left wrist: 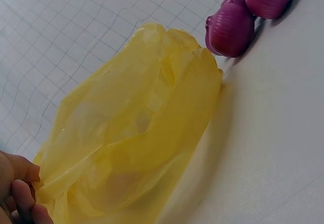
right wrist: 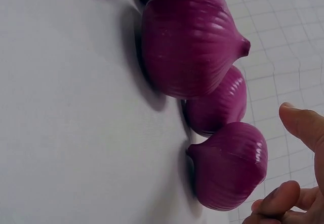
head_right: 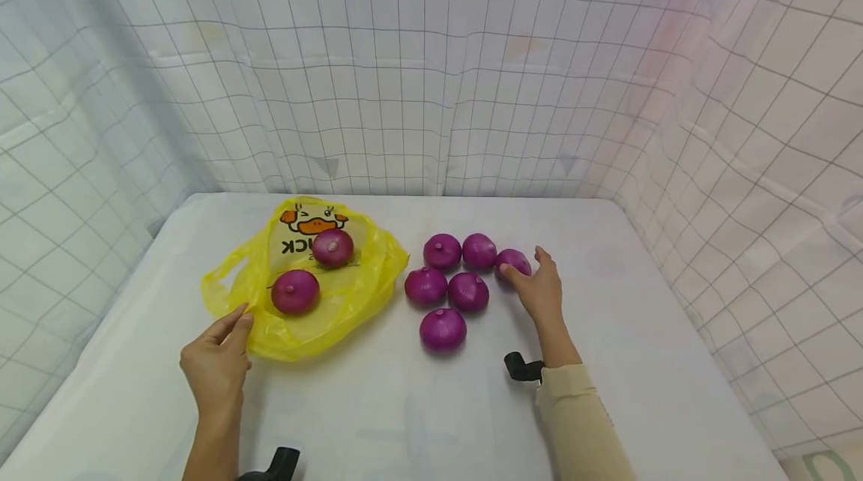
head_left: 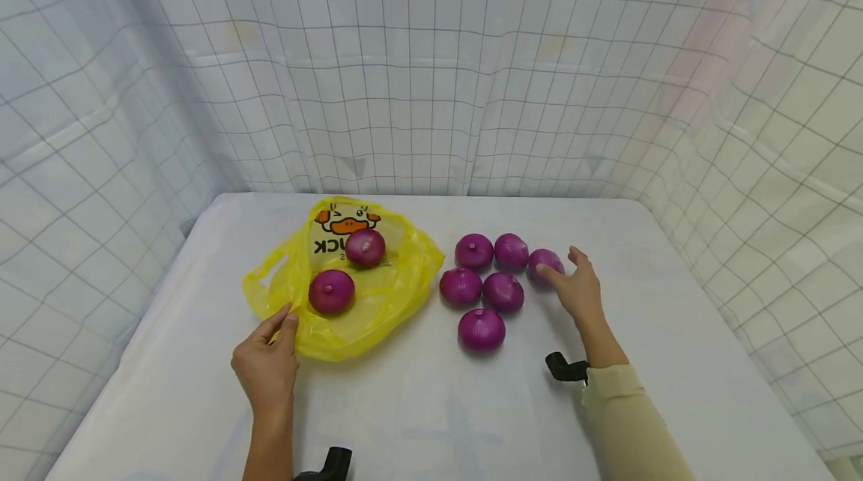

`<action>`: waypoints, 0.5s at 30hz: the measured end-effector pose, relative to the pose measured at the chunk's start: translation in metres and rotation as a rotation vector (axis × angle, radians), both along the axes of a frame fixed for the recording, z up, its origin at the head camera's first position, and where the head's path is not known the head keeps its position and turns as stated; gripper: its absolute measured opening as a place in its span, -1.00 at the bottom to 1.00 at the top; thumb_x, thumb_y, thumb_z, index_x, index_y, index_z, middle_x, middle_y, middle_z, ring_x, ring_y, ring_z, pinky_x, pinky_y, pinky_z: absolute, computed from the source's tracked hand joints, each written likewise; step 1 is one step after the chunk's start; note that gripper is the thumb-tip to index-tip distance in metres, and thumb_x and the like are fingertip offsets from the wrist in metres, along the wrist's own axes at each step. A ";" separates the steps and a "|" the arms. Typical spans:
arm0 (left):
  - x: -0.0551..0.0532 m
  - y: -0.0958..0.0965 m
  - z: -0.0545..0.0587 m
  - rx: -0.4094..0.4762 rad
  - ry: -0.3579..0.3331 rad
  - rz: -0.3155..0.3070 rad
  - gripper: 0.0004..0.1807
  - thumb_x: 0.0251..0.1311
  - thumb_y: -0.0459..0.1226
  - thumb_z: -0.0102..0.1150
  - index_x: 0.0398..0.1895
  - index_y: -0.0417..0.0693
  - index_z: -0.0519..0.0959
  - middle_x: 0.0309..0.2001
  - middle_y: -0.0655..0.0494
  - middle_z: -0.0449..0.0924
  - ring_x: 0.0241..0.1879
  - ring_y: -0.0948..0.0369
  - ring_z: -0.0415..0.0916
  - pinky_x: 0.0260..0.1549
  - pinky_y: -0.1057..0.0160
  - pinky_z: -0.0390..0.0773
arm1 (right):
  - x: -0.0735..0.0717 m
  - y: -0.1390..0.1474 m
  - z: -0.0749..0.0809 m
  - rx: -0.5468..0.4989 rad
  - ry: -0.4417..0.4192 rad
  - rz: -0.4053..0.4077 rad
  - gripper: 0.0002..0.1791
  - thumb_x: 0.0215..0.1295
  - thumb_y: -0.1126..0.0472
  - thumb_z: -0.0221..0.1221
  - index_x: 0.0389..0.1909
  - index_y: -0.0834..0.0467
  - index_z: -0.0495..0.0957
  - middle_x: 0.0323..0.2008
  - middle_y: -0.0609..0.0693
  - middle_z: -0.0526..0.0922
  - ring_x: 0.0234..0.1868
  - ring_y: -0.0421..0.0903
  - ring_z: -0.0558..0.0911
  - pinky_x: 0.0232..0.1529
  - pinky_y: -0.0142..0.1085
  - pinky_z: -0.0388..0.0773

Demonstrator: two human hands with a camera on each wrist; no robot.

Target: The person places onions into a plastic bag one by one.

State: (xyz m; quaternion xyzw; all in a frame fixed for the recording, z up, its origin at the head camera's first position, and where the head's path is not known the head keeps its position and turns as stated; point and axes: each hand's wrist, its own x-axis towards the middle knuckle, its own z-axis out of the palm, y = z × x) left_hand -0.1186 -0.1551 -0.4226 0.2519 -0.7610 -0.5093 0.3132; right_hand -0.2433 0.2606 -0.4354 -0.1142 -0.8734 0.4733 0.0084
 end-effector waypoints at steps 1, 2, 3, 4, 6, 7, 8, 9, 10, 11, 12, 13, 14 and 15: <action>0.000 0.000 0.000 0.001 0.001 0.000 -0.73 0.17 -0.17 0.24 -0.15 -0.12 0.70 -0.22 -0.17 0.70 -0.84 0.45 0.32 -0.87 0.51 0.29 | -0.001 0.001 -0.001 -0.001 -0.009 -0.002 0.05 0.17 -0.21 0.19 0.49 0.13 -0.16 0.47 0.17 0.04 0.46 0.20 0.06 0.38 0.13 0.13; 0.000 0.000 0.000 0.002 0.002 0.000 -0.73 0.17 -0.17 0.24 -0.14 -0.12 0.70 -0.22 -0.17 0.70 -0.84 0.45 0.32 -0.87 0.51 0.28 | -0.002 0.002 -0.002 -0.002 -0.018 -0.005 0.05 0.17 -0.20 0.19 0.49 0.14 -0.17 0.47 0.18 0.04 0.46 0.20 0.06 0.38 0.13 0.12; 0.000 0.000 0.000 0.002 0.002 -0.001 -0.73 0.17 -0.17 0.24 -0.14 -0.12 0.70 -0.21 -0.17 0.70 -0.82 0.48 0.33 -0.85 0.52 0.30 | -0.002 0.003 -0.003 -0.003 -0.027 -0.007 0.05 0.18 -0.19 0.19 0.49 0.14 -0.17 0.47 0.18 0.04 0.46 0.21 0.06 0.39 0.13 0.12; 0.000 0.000 0.000 0.003 0.002 -0.002 -0.72 0.17 -0.16 0.23 -0.13 -0.13 0.69 -0.20 -0.18 0.70 -0.79 0.51 0.35 -0.83 0.54 0.32 | -0.003 0.003 -0.004 -0.005 -0.036 -0.008 0.05 0.18 -0.19 0.19 0.49 0.15 -0.18 0.47 0.19 0.03 0.46 0.21 0.05 0.39 0.13 0.11; -0.001 0.000 0.001 0.007 0.001 -0.003 -0.71 0.18 -0.16 0.23 -0.13 -0.13 0.69 -0.18 -0.17 0.69 -0.75 0.56 0.37 -0.80 0.55 0.35 | -0.004 0.003 -0.007 -0.004 -0.053 -0.010 0.05 0.18 -0.18 0.20 0.49 0.15 -0.17 0.47 0.19 0.03 0.46 0.21 0.05 0.39 0.12 0.11; -0.001 0.000 0.001 0.011 -0.001 -0.004 -0.71 0.18 -0.15 0.23 -0.12 -0.12 0.69 -0.18 -0.17 0.69 -0.76 0.55 0.36 -0.80 0.56 0.36 | -0.005 0.003 -0.009 -0.001 -0.059 -0.011 0.05 0.17 -0.18 0.20 0.49 0.15 -0.17 0.47 0.19 0.04 0.46 0.21 0.06 0.39 0.11 0.12; -0.001 0.000 0.001 0.012 -0.002 -0.006 -0.70 0.18 -0.15 0.23 -0.12 -0.12 0.69 -0.16 -0.17 0.69 -0.75 0.55 0.37 -0.79 0.56 0.36 | -0.006 0.002 -0.010 -0.003 -0.064 -0.009 0.05 0.17 -0.18 0.20 0.49 0.15 -0.17 0.47 0.19 0.04 0.46 0.20 0.06 0.39 0.10 0.12; -0.001 0.000 0.001 0.013 -0.003 -0.006 -0.70 0.18 -0.14 0.23 -0.12 -0.12 0.69 -0.16 -0.17 0.69 -0.73 0.56 0.38 -0.78 0.56 0.37 | -0.006 0.002 -0.012 -0.004 -0.067 -0.005 0.06 0.17 -0.18 0.20 0.49 0.16 -0.17 0.47 0.19 0.04 0.46 0.21 0.06 0.39 0.10 0.12; -0.001 0.000 0.001 0.016 -0.005 -0.006 -0.70 0.18 -0.14 0.22 -0.11 -0.12 0.68 -0.15 -0.18 0.68 -0.75 0.54 0.37 -0.79 0.56 0.36 | -0.007 0.002 -0.014 -0.003 -0.069 0.000 0.06 0.16 -0.19 0.20 0.49 0.16 -0.17 0.47 0.20 0.04 0.46 0.21 0.06 0.39 0.10 0.12; -0.002 0.000 0.001 0.018 -0.007 -0.006 -0.70 0.18 -0.14 0.22 -0.11 -0.11 0.69 -0.15 -0.18 0.68 -0.77 0.51 0.36 -0.81 0.55 0.34 | -0.008 0.001 -0.015 -0.005 -0.071 0.003 0.06 0.16 -0.19 0.21 0.48 0.16 -0.16 0.47 0.20 0.04 0.46 0.21 0.06 0.39 0.10 0.13; -0.002 0.000 0.000 0.020 -0.009 -0.006 -0.70 0.18 -0.14 0.22 -0.11 -0.11 0.68 -0.15 -0.19 0.68 -0.78 0.50 0.34 -0.82 0.54 0.33 | -0.009 0.001 -0.017 -0.005 -0.072 0.008 0.06 0.16 -0.20 0.20 0.48 0.16 -0.16 0.47 0.21 0.04 0.46 0.21 0.05 0.39 0.10 0.13; -0.002 0.000 0.000 0.022 -0.012 -0.006 -0.70 0.18 -0.14 0.22 -0.11 -0.11 0.68 -0.14 -0.20 0.68 -0.80 0.47 0.33 -0.83 0.54 0.31 | -0.010 0.001 -0.018 -0.005 -0.074 0.011 0.06 0.16 -0.20 0.20 0.48 0.16 -0.16 0.47 0.21 0.03 0.46 0.22 0.05 0.39 0.10 0.13; -0.002 0.000 0.000 0.022 -0.014 -0.006 -0.70 0.19 -0.13 0.22 -0.10 -0.11 0.68 -0.14 -0.20 0.67 -0.81 0.46 0.32 -0.83 0.53 0.31 | -0.011 0.001 -0.019 -0.006 -0.075 0.015 0.06 0.16 -0.20 0.20 0.48 0.16 -0.16 0.47 0.22 0.03 0.46 0.22 0.05 0.39 0.11 0.12; -0.002 0.000 0.000 0.023 -0.017 -0.005 -0.69 0.19 -0.13 0.22 -0.10 -0.11 0.68 -0.13 -0.20 0.67 -0.81 0.46 0.32 -0.83 0.54 0.31 | -0.011 0.000 -0.020 -0.001 -0.076 0.018 0.06 0.16 -0.20 0.20 0.48 0.17 -0.16 0.47 0.23 0.02 0.46 0.23 0.05 0.39 0.11 0.12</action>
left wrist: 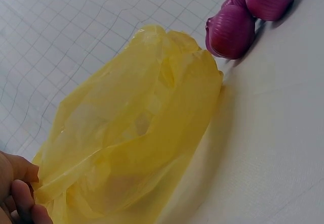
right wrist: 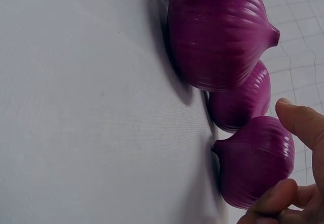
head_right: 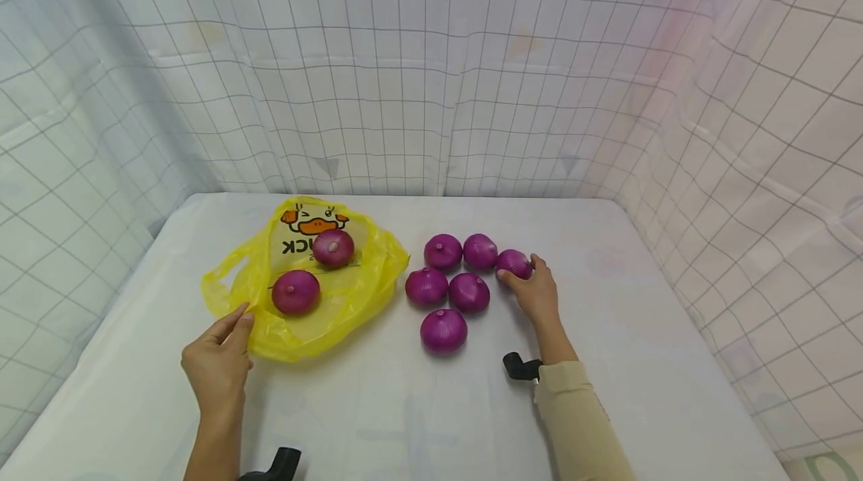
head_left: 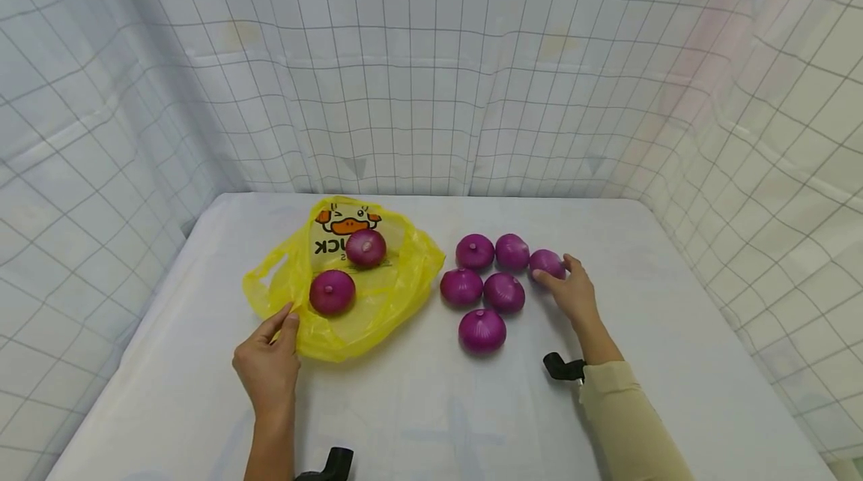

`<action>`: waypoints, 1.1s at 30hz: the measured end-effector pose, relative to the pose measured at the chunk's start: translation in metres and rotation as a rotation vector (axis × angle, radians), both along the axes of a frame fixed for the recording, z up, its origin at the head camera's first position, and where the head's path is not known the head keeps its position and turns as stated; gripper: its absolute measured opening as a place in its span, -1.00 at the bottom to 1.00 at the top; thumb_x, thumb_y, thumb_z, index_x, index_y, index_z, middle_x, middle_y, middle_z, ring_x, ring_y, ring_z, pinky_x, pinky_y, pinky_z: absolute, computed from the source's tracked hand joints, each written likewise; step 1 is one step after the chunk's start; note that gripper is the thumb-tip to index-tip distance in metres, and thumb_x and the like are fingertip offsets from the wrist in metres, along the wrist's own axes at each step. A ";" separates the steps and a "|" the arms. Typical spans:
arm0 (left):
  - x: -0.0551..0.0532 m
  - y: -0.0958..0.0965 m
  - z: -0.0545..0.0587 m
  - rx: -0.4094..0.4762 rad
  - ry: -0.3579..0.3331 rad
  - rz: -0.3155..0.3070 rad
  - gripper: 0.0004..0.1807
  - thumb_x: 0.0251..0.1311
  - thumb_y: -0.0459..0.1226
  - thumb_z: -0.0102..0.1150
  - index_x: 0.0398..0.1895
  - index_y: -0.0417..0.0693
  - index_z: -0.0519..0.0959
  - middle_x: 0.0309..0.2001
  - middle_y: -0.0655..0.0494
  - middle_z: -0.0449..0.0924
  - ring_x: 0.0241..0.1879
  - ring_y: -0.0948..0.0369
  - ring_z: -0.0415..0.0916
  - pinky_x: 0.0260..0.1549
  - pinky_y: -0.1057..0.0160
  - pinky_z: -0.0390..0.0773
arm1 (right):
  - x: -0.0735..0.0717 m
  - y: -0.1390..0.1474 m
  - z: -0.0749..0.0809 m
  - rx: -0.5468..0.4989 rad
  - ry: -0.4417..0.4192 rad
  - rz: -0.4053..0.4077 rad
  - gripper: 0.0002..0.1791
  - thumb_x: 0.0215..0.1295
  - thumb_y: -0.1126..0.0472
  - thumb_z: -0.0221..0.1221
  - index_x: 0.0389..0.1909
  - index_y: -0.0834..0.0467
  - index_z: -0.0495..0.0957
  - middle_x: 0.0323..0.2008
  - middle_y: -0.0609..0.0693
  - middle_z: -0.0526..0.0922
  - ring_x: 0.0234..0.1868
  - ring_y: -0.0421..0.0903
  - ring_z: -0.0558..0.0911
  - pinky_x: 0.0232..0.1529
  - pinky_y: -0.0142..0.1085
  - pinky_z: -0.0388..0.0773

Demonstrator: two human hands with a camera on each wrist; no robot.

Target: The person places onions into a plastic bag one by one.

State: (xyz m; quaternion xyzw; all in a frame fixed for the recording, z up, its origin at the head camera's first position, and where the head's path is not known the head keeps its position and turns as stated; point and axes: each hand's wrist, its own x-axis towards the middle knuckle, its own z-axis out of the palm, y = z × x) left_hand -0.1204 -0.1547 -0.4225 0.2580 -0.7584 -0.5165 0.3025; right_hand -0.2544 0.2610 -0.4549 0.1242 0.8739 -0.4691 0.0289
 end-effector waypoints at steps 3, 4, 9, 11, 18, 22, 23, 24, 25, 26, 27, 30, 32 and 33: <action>0.000 0.000 0.000 0.004 -0.003 0.003 -0.69 0.19 -0.12 0.22 -0.10 -0.10 0.68 -0.13 -0.20 0.67 -0.80 0.48 0.32 -0.83 0.54 0.31 | -0.001 0.000 -0.001 0.005 -0.003 0.001 0.06 0.16 -0.20 0.20 0.48 0.17 -0.16 0.47 0.24 0.01 0.46 0.24 0.05 0.39 0.12 0.13; 0.000 0.000 0.000 0.004 -0.003 0.004 -0.69 0.19 -0.12 0.22 -0.10 -0.10 0.68 -0.13 -0.20 0.67 -0.79 0.49 0.33 -0.82 0.54 0.32 | -0.002 0.000 -0.002 0.007 -0.005 0.001 0.06 0.17 -0.20 0.19 0.48 0.17 -0.16 0.47 0.24 0.01 0.46 0.24 0.05 0.38 0.12 0.13; 0.001 0.000 0.000 0.005 0.001 0.013 -0.71 0.18 -0.14 0.22 -0.12 -0.11 0.69 -0.16 -0.18 0.69 -0.79 0.50 0.33 -0.83 0.54 0.33 | -0.001 0.000 -0.002 0.009 -0.023 -0.002 0.05 0.18 -0.21 0.17 0.48 0.18 -0.17 0.47 0.24 -0.01 0.46 0.25 0.03 0.39 0.13 0.12; 0.001 0.000 0.001 0.006 0.002 0.013 -0.71 0.18 -0.14 0.22 -0.12 -0.11 0.69 -0.16 -0.18 0.69 -0.79 0.49 0.34 -0.83 0.53 0.33 | -0.001 0.000 -0.003 0.008 -0.028 -0.005 0.04 0.18 -0.20 0.17 0.48 0.18 -0.16 0.48 0.23 -0.01 0.46 0.24 0.03 0.39 0.12 0.11; 0.002 0.001 0.001 0.012 -0.005 0.009 -0.69 0.19 -0.12 0.21 -0.10 -0.11 0.68 -0.13 -0.16 0.68 -0.70 0.57 0.38 -0.77 0.56 0.37 | -0.001 0.000 -0.006 0.005 -0.037 -0.010 0.03 0.19 -0.20 0.17 0.47 0.21 -0.13 0.47 0.26 -0.01 0.46 0.23 0.02 0.41 0.10 0.09; 0.002 0.001 0.001 0.015 -0.013 0.005 -0.68 0.19 -0.11 0.21 -0.09 -0.10 0.68 -0.12 -0.16 0.68 -0.70 0.54 0.37 -0.77 0.56 0.37 | -0.002 0.001 -0.006 0.005 -0.039 -0.009 0.04 0.19 -0.20 0.17 0.47 0.22 -0.14 0.46 0.28 -0.01 0.46 0.24 0.03 0.41 0.11 0.09; 0.002 0.001 0.001 0.018 -0.013 0.003 -0.68 0.19 -0.11 0.21 -0.09 -0.10 0.67 -0.12 -0.16 0.68 -0.72 0.52 0.36 -0.78 0.55 0.36 | -0.002 0.000 -0.006 0.005 -0.037 -0.008 0.04 0.19 -0.20 0.17 0.47 0.22 -0.14 0.46 0.28 -0.01 0.46 0.25 0.04 0.41 0.11 0.08; 0.002 0.001 0.002 0.019 -0.013 0.002 -0.67 0.19 -0.11 0.21 -0.08 -0.10 0.67 -0.11 -0.16 0.68 -0.71 0.54 0.37 -0.76 0.56 0.37 | -0.002 0.000 -0.006 0.006 -0.036 -0.008 0.04 0.19 -0.20 0.17 0.47 0.23 -0.14 0.46 0.29 -0.01 0.46 0.25 0.04 0.41 0.11 0.08; 0.002 0.001 0.002 0.018 -0.011 0.000 -0.67 0.19 -0.11 0.21 -0.08 -0.11 0.67 -0.11 -0.16 0.68 -0.69 0.56 0.38 -0.74 0.57 0.39 | -0.002 0.000 -0.006 0.006 -0.035 -0.009 0.04 0.19 -0.20 0.17 0.47 0.23 -0.15 0.46 0.29 -0.01 0.45 0.25 0.04 0.41 0.11 0.08; 0.002 0.001 0.002 0.017 -0.009 0.001 -0.67 0.19 -0.11 0.21 -0.08 -0.11 0.67 -0.11 -0.16 0.68 -0.67 0.59 0.39 -0.72 0.59 0.40 | -0.002 0.000 -0.006 0.006 -0.035 -0.010 0.04 0.19 -0.19 0.17 0.47 0.23 -0.14 0.46 0.29 -0.01 0.45 0.25 0.04 0.41 0.11 0.08; 0.002 0.001 0.002 0.016 -0.007 0.001 -0.67 0.19 -0.11 0.21 -0.08 -0.12 0.67 -0.11 -0.16 0.68 -0.65 0.63 0.39 -0.69 0.61 0.42 | -0.002 0.000 -0.006 0.006 -0.035 -0.013 0.03 0.19 -0.18 0.17 0.47 0.23 -0.14 0.46 0.29 0.00 0.45 0.25 0.04 0.41 0.10 0.08; 0.002 0.002 0.003 0.012 0.000 0.004 -0.68 0.19 -0.13 0.21 -0.09 -0.14 0.67 -0.12 -0.15 0.68 -0.57 0.72 0.40 -0.61 0.65 0.44 | -0.001 -0.001 -0.005 0.002 -0.040 -0.019 0.02 0.20 -0.17 0.17 0.47 0.22 -0.14 0.46 0.28 0.00 0.45 0.25 0.04 0.41 0.10 0.09; 0.002 0.002 0.002 0.008 0.001 0.008 -0.69 0.19 -0.14 0.22 -0.10 -0.14 0.68 -0.14 -0.15 0.69 -0.59 0.72 0.40 -0.62 0.65 0.44 | -0.001 -0.001 -0.004 -0.001 -0.042 -0.022 0.02 0.20 -0.17 0.17 0.47 0.22 -0.13 0.46 0.28 0.00 0.45 0.25 0.04 0.41 0.10 0.09; 0.002 0.002 0.002 0.006 0.003 0.010 -0.69 0.19 -0.14 0.22 -0.11 -0.14 0.68 -0.14 -0.15 0.69 -0.59 0.72 0.41 -0.62 0.65 0.44 | 0.000 -0.001 -0.004 -0.001 -0.042 -0.022 0.02 0.20 -0.17 0.17 0.47 0.22 -0.13 0.46 0.28 0.00 0.45 0.25 0.04 0.41 0.10 0.09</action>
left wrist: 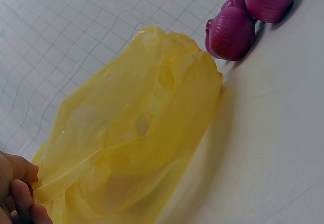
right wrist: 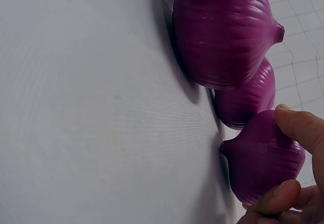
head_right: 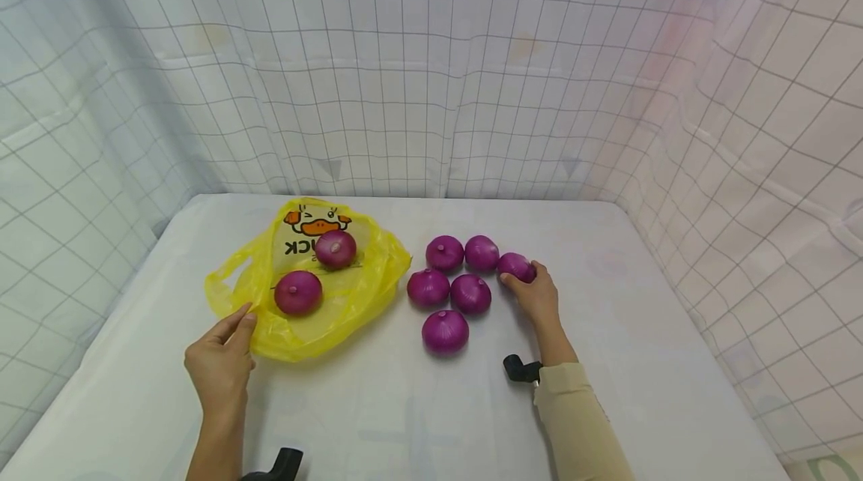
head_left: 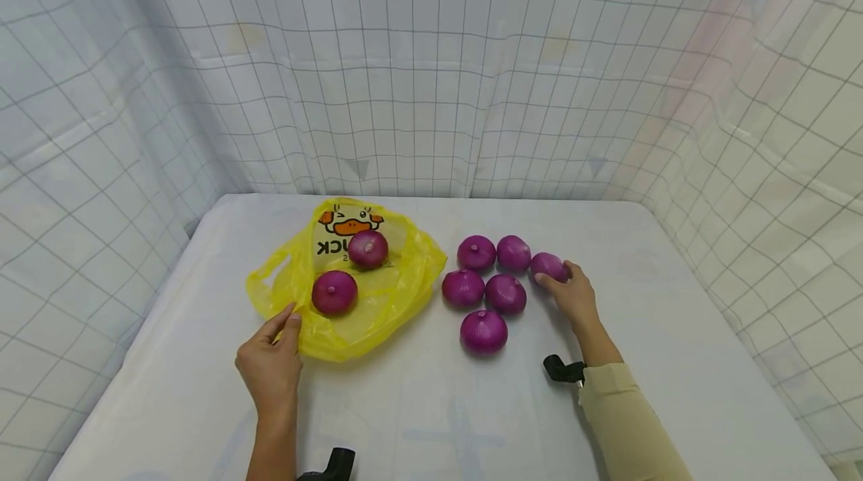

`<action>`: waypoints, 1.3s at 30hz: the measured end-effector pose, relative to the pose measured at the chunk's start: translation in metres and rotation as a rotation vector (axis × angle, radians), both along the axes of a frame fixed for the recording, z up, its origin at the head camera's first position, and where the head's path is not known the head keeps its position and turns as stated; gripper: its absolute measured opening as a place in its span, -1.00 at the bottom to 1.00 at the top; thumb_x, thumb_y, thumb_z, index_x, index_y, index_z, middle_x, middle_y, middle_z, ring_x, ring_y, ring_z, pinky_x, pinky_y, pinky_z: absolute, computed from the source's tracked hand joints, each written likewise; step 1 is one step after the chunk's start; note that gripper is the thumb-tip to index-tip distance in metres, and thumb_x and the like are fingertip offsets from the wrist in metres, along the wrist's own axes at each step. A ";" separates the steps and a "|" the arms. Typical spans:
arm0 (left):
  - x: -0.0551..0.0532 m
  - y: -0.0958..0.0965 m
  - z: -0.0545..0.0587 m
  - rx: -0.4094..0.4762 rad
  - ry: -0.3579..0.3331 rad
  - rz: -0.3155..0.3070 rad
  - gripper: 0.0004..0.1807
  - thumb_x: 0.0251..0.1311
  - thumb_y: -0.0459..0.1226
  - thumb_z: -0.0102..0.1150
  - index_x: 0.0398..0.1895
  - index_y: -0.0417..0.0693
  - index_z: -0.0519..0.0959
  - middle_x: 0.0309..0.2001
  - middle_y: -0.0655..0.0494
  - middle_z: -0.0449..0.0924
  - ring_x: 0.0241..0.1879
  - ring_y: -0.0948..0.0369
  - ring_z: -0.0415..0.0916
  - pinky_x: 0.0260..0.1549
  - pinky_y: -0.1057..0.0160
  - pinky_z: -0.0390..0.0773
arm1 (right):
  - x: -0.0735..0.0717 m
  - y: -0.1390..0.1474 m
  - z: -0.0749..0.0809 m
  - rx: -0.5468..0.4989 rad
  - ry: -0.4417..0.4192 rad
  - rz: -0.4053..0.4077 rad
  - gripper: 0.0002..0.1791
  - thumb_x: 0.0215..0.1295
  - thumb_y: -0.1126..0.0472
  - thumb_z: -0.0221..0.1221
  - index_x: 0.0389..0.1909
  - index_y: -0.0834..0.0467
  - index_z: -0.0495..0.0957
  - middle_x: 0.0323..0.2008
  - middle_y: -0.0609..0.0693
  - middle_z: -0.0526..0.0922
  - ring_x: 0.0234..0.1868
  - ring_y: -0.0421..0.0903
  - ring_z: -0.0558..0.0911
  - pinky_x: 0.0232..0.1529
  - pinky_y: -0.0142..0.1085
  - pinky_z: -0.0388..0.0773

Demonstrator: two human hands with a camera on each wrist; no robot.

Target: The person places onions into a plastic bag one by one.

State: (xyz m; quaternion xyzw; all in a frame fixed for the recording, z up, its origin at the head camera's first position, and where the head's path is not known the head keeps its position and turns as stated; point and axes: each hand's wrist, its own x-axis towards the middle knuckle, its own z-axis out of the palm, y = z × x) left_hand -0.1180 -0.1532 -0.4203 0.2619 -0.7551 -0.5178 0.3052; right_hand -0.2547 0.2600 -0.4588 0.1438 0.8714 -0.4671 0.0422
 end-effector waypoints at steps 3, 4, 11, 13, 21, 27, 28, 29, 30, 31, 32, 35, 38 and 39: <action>0.000 0.000 -0.001 -0.001 -0.002 0.001 -0.70 0.18 -0.15 0.23 -0.11 -0.14 0.68 -0.16 -0.16 0.69 -0.65 0.67 0.41 -0.66 0.62 0.44 | 0.001 0.000 0.002 -0.001 0.006 0.000 0.02 0.20 -0.18 0.18 0.47 0.21 -0.12 0.46 0.28 0.00 0.45 0.25 0.05 0.41 0.10 0.09; 0.000 -0.001 -0.001 -0.001 -0.002 0.000 -0.69 0.18 -0.15 0.23 -0.11 -0.14 0.68 -0.15 -0.17 0.69 -0.65 0.67 0.40 -0.67 0.62 0.44 | 0.001 -0.001 0.003 -0.003 0.011 -0.002 0.01 0.19 -0.18 0.18 0.47 0.20 -0.11 0.46 0.28 0.01 0.45 0.24 0.05 0.41 0.09 0.09; 0.001 -0.001 -0.002 0.000 0.005 -0.002 -0.69 0.18 -0.15 0.22 -0.11 -0.15 0.68 -0.17 -0.20 0.68 -0.64 0.70 0.41 -0.64 0.64 0.44 | 0.004 -0.004 0.013 -0.030 0.046 -0.006 0.02 0.18 -0.20 0.18 0.48 0.16 -0.10 0.47 0.24 0.02 0.46 0.22 0.07 0.39 0.10 0.13; 0.001 -0.002 -0.002 0.000 0.002 -0.005 -0.69 0.19 -0.14 0.22 -0.11 -0.14 0.68 -0.16 -0.20 0.68 -0.64 0.71 0.41 -0.63 0.64 0.44 | 0.005 -0.007 0.017 -0.036 0.062 -0.001 0.02 0.17 -0.21 0.18 0.48 0.16 -0.09 0.47 0.23 0.03 0.46 0.21 0.07 0.39 0.11 0.13; 0.001 -0.001 -0.003 0.002 -0.002 -0.012 -0.68 0.18 -0.13 0.22 -0.10 -0.13 0.68 -0.14 -0.17 0.69 -0.65 0.66 0.41 -0.67 0.61 0.44 | 0.009 -0.020 0.032 -0.073 0.113 0.014 -0.02 0.17 -0.18 0.20 0.47 0.14 -0.04 0.45 0.22 0.08 0.45 0.19 0.09 0.39 0.14 0.12; 0.001 -0.001 -0.002 0.002 0.000 -0.018 -0.68 0.18 -0.12 0.22 -0.10 -0.11 0.68 -0.16 -0.17 0.69 -0.75 0.48 0.38 -0.77 0.55 0.38 | 0.012 -0.031 0.040 -0.102 0.138 0.016 -0.03 0.16 -0.17 0.21 0.47 0.10 -0.03 0.46 0.18 0.08 0.45 0.15 0.11 0.38 0.09 0.16; 0.001 -0.001 -0.002 0.002 0.000 -0.019 -0.68 0.18 -0.12 0.22 -0.10 -0.11 0.68 -0.16 -0.18 0.70 -0.76 0.46 0.38 -0.78 0.54 0.37 | 0.012 -0.033 0.041 -0.107 0.142 0.018 -0.03 0.16 -0.18 0.21 0.47 0.10 -0.03 0.46 0.17 0.08 0.45 0.14 0.11 0.39 0.09 0.16; 0.001 -0.001 -0.002 0.003 0.001 -0.020 -0.68 0.18 -0.11 0.22 -0.10 -0.11 0.68 -0.16 -0.18 0.69 -0.76 0.46 0.38 -0.78 0.55 0.37 | 0.013 -0.035 0.042 -0.110 0.145 0.022 -0.03 0.16 -0.18 0.22 0.47 0.09 -0.03 0.46 0.16 0.09 0.45 0.13 0.11 0.39 0.08 0.17; 0.001 -0.001 -0.002 0.004 0.002 -0.020 -0.68 0.18 -0.11 0.22 -0.10 -0.11 0.68 -0.16 -0.18 0.69 -0.76 0.46 0.38 -0.78 0.55 0.38 | 0.013 -0.037 0.044 -0.113 0.148 0.025 -0.03 0.15 -0.18 0.22 0.47 0.08 -0.02 0.46 0.15 0.09 0.46 0.13 0.11 0.39 0.08 0.17; 0.002 -0.001 -0.002 0.006 0.002 -0.019 -0.68 0.18 -0.11 0.22 -0.10 -0.11 0.68 -0.17 -0.18 0.69 -0.76 0.47 0.38 -0.78 0.54 0.38 | 0.014 -0.040 0.045 -0.115 0.152 0.029 -0.03 0.15 -0.18 0.22 0.47 0.07 -0.01 0.46 0.14 0.09 0.46 0.12 0.11 0.39 0.08 0.17; 0.002 -0.001 -0.002 0.007 0.002 -0.019 -0.68 0.18 -0.11 0.22 -0.10 -0.11 0.68 -0.16 -0.19 0.69 -0.75 0.49 0.38 -0.77 0.55 0.39 | 0.014 -0.042 0.047 -0.118 0.155 0.035 -0.03 0.15 -0.18 0.23 0.47 0.06 -0.01 0.46 0.14 0.10 0.46 0.12 0.11 0.39 0.08 0.17; 0.002 0.000 -0.002 0.010 0.002 -0.015 -0.68 0.18 -0.12 0.22 -0.10 -0.11 0.68 -0.16 -0.18 0.69 -0.73 0.54 0.39 -0.75 0.56 0.40 | 0.015 -0.051 0.052 -0.136 0.171 0.053 -0.04 0.14 -0.17 0.24 0.47 0.05 0.01 0.46 0.11 0.11 0.46 0.10 0.12 0.39 0.09 0.15; 0.002 -0.001 -0.003 0.010 0.003 -0.012 -0.70 0.18 -0.13 0.22 -0.11 -0.12 0.69 -0.16 -0.16 0.70 -0.71 0.57 0.39 -0.73 0.57 0.42 | 0.017 -0.060 0.058 -0.156 0.191 0.078 -0.04 0.13 -0.16 0.25 0.46 0.04 0.02 0.46 0.09 0.12 0.45 0.09 0.13 0.40 0.09 0.14; 0.002 -0.001 -0.003 0.010 0.003 -0.010 -0.70 0.18 -0.14 0.22 -0.12 -0.12 0.69 -0.17 -0.15 0.70 -0.70 0.58 0.39 -0.72 0.57 0.42 | 0.018 -0.063 0.060 -0.162 0.199 0.085 -0.05 0.12 -0.15 0.26 0.46 0.03 0.03 0.45 0.09 0.13 0.45 0.08 0.14 0.40 0.09 0.12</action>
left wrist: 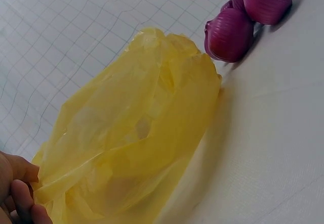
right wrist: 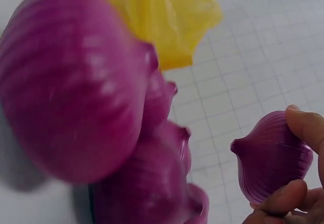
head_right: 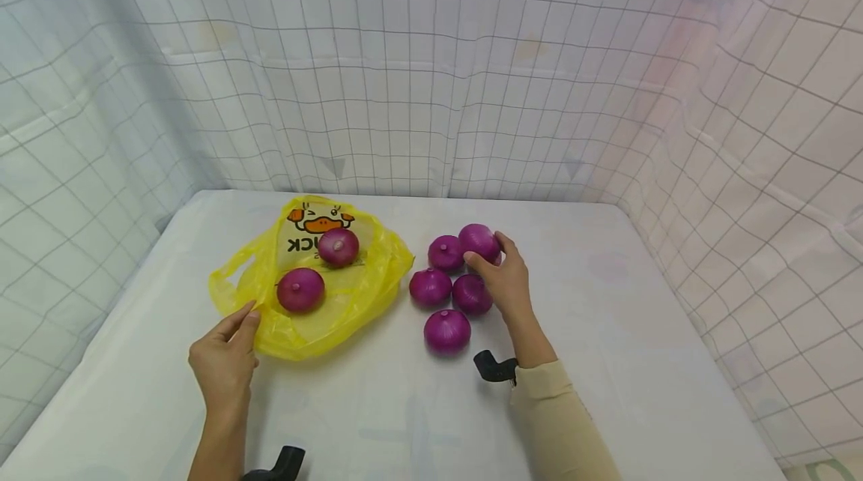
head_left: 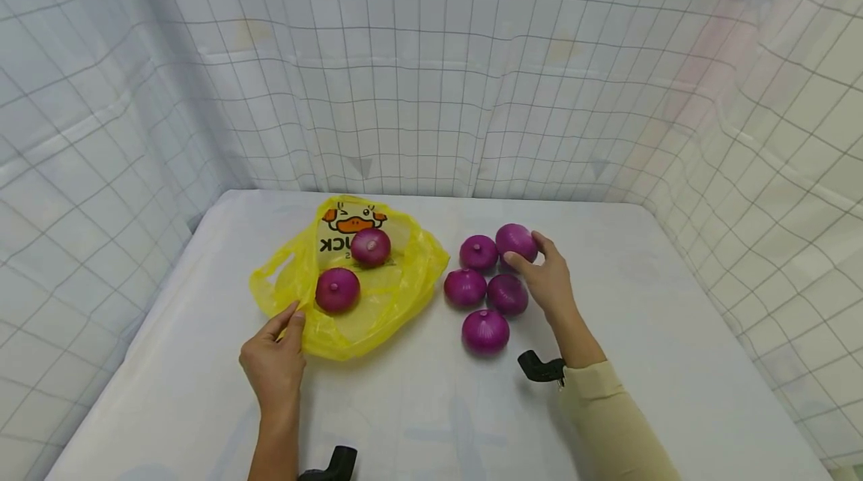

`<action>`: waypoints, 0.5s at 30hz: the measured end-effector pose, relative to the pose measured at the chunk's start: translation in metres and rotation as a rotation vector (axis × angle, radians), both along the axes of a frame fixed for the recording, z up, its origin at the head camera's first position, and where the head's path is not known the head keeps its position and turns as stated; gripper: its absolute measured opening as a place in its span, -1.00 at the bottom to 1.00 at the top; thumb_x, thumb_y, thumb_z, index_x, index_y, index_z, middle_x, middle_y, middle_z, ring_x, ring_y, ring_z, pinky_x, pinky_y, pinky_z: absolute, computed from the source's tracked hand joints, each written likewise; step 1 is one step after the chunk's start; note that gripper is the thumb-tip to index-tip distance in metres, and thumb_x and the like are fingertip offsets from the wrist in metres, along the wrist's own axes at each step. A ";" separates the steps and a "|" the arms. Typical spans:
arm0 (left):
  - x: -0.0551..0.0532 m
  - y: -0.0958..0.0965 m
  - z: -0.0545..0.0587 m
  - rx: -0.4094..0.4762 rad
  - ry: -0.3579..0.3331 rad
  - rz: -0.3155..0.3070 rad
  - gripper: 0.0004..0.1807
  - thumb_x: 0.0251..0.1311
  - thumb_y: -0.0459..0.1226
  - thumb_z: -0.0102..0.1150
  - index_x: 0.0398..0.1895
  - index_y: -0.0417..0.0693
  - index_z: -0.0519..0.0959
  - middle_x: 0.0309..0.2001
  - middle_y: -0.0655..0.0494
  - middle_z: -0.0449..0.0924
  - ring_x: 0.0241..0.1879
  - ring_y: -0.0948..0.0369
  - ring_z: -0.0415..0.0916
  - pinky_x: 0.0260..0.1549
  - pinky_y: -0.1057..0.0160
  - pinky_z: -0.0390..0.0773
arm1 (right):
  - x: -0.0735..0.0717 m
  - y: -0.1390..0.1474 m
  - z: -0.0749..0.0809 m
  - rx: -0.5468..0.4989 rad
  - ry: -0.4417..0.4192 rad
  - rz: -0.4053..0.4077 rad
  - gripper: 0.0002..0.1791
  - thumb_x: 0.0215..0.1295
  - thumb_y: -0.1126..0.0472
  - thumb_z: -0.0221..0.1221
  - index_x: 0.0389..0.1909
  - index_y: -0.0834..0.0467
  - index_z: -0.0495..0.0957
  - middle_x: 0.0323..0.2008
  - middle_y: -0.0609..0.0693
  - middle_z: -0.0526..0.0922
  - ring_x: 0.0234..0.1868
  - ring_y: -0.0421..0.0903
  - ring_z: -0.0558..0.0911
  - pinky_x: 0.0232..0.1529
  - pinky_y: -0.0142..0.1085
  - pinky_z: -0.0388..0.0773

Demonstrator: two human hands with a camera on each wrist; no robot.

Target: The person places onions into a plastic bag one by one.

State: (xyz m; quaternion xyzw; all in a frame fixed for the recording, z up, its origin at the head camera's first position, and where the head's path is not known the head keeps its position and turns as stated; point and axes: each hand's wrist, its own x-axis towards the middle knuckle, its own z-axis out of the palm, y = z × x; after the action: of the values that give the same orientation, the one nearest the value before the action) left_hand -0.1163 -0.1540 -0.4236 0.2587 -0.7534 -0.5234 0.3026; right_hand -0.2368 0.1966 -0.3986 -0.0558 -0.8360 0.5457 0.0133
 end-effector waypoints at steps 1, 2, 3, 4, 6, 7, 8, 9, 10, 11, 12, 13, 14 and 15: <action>0.000 0.000 0.000 0.001 -0.001 -0.001 -0.70 0.18 -0.14 0.22 -0.11 -0.12 0.68 -0.16 -0.15 0.70 -0.69 0.60 0.40 -0.70 0.59 0.43 | 0.001 -0.004 0.002 -0.005 0.006 0.008 -0.05 0.12 -0.16 0.26 0.46 0.02 0.03 0.45 0.08 0.13 0.45 0.07 0.14 0.41 0.09 0.11; 0.000 0.000 0.000 0.001 0.001 -0.002 -0.69 0.18 -0.14 0.22 -0.11 -0.13 0.68 -0.15 -0.16 0.69 -0.66 0.63 0.41 -0.67 0.61 0.44 | 0.002 -0.007 0.005 -0.009 0.011 0.016 -0.05 0.12 -0.16 0.26 0.46 0.01 0.04 0.45 0.07 0.14 0.45 0.07 0.15 0.41 0.09 0.11; 0.000 0.000 0.000 0.002 0.000 -0.003 -0.69 0.19 -0.14 0.22 -0.10 -0.13 0.68 -0.14 -0.16 0.69 -0.66 0.64 0.41 -0.66 0.62 0.44 | 0.003 -0.011 0.007 -0.012 0.014 0.023 -0.05 0.11 -0.17 0.26 0.45 0.00 0.05 0.45 0.07 0.15 0.45 0.06 0.15 0.41 0.09 0.11; 0.000 0.000 0.000 0.003 0.000 -0.003 -0.69 0.19 -0.14 0.22 -0.10 -0.13 0.68 -0.13 -0.17 0.69 -0.65 0.65 0.41 -0.64 0.63 0.44 | 0.004 -0.014 0.009 -0.016 0.020 0.029 -0.06 0.11 -0.17 0.27 0.45 0.00 0.06 0.44 0.07 0.16 0.45 0.06 0.15 0.41 0.09 0.10; 0.000 0.000 0.001 0.001 0.001 -0.003 -0.69 0.19 -0.14 0.22 -0.09 -0.14 0.67 -0.12 -0.18 0.68 -0.65 0.66 0.41 -0.63 0.63 0.44 | 0.005 -0.021 0.013 -0.017 0.021 0.040 -0.07 0.10 -0.18 0.27 0.44 -0.03 0.07 0.44 0.06 0.18 0.45 0.05 0.15 0.41 0.11 0.09; 0.001 0.000 0.001 0.000 0.003 -0.004 -0.69 0.19 -0.14 0.21 -0.09 -0.14 0.67 -0.12 -0.19 0.68 -0.65 0.67 0.41 -0.62 0.64 0.44 | 0.006 -0.024 0.014 -0.018 0.019 0.046 -0.07 0.09 -0.19 0.27 0.44 -0.04 0.08 0.44 0.06 0.18 0.45 0.05 0.15 0.41 0.12 0.09; 0.000 0.000 0.001 -0.004 0.007 -0.002 -0.69 0.19 -0.15 0.22 -0.10 -0.14 0.68 -0.13 -0.19 0.68 -0.66 0.67 0.40 -0.64 0.64 0.43 | 0.006 -0.027 0.016 -0.020 0.017 0.052 -0.07 0.09 -0.19 0.27 0.44 -0.06 0.08 0.43 0.06 0.19 0.45 0.05 0.16 0.41 0.12 0.10; 0.001 0.000 0.001 -0.007 0.010 -0.001 -0.70 0.19 -0.16 0.22 -0.11 -0.15 0.68 -0.14 -0.19 0.68 -0.69 0.66 0.39 -0.67 0.63 0.43 | 0.006 -0.030 0.017 -0.019 0.016 0.057 -0.07 0.09 -0.19 0.28 0.44 -0.07 0.08 0.43 0.05 0.19 0.44 0.04 0.17 0.40 0.11 0.10; 0.001 0.000 0.001 -0.011 0.017 -0.001 -0.71 0.19 -0.17 0.22 -0.11 -0.16 0.68 -0.15 -0.20 0.68 -0.68 0.67 0.39 -0.67 0.63 0.42 | 0.007 -0.032 0.018 -0.016 0.015 0.062 -0.07 0.08 -0.19 0.28 0.44 -0.08 0.08 0.43 0.04 0.20 0.44 0.04 0.19 0.40 0.11 0.12; 0.000 0.000 0.001 -0.015 0.021 0.000 -0.71 0.18 -0.18 0.22 -0.12 -0.16 0.68 -0.15 -0.20 0.68 -0.68 0.69 0.39 -0.67 0.63 0.42 | 0.007 -0.035 0.019 -0.014 0.013 0.065 -0.08 0.08 -0.19 0.28 0.44 -0.09 0.09 0.42 0.03 0.21 0.43 0.04 0.21 0.40 0.11 0.13; 0.000 0.000 0.002 -0.017 0.023 -0.001 -0.72 0.19 -0.19 0.22 -0.12 -0.16 0.68 -0.15 -0.21 0.68 -0.67 0.71 0.40 -0.66 0.64 0.42 | 0.007 -0.037 0.020 -0.014 0.013 0.068 -0.08 0.07 -0.19 0.29 0.43 -0.10 0.10 0.42 0.02 0.22 0.42 0.04 0.23 0.39 0.10 0.14; 0.000 0.000 0.002 -0.019 0.026 -0.001 -0.72 0.19 -0.19 0.22 -0.12 -0.17 0.68 -0.15 -0.21 0.68 -0.65 0.73 0.40 -0.65 0.65 0.42 | 0.008 -0.039 0.020 -0.011 0.012 0.071 -0.08 0.07 -0.19 0.29 0.43 -0.11 0.10 0.41 0.02 0.24 0.40 0.04 0.25 0.39 0.09 0.15; 0.001 0.000 0.002 -0.023 0.027 -0.001 -0.72 0.19 -0.20 0.22 -0.13 -0.17 0.68 -0.16 -0.21 0.68 -0.64 0.74 0.39 -0.65 0.66 0.41 | 0.008 -0.042 0.021 -0.007 0.012 0.074 -0.08 0.06 -0.19 0.29 0.42 -0.12 0.11 0.40 0.02 0.25 0.39 0.04 0.27 0.38 0.08 0.17; 0.001 0.000 0.002 -0.022 0.028 -0.002 -0.72 0.19 -0.20 0.22 -0.12 -0.18 0.68 -0.15 -0.21 0.68 -0.63 0.75 0.39 -0.64 0.66 0.41 | 0.008 -0.044 0.022 -0.003 0.013 0.075 -0.09 0.06 -0.19 0.30 0.42 -0.12 0.12 0.39 0.03 0.26 0.37 0.04 0.28 0.38 0.08 0.18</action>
State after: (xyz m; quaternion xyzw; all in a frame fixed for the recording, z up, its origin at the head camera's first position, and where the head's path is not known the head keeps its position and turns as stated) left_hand -0.1156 -0.1543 -0.4220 0.2472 -0.7552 -0.5188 0.3154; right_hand -0.2284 0.1528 -0.3767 -0.0207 -0.8365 0.5476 -0.0017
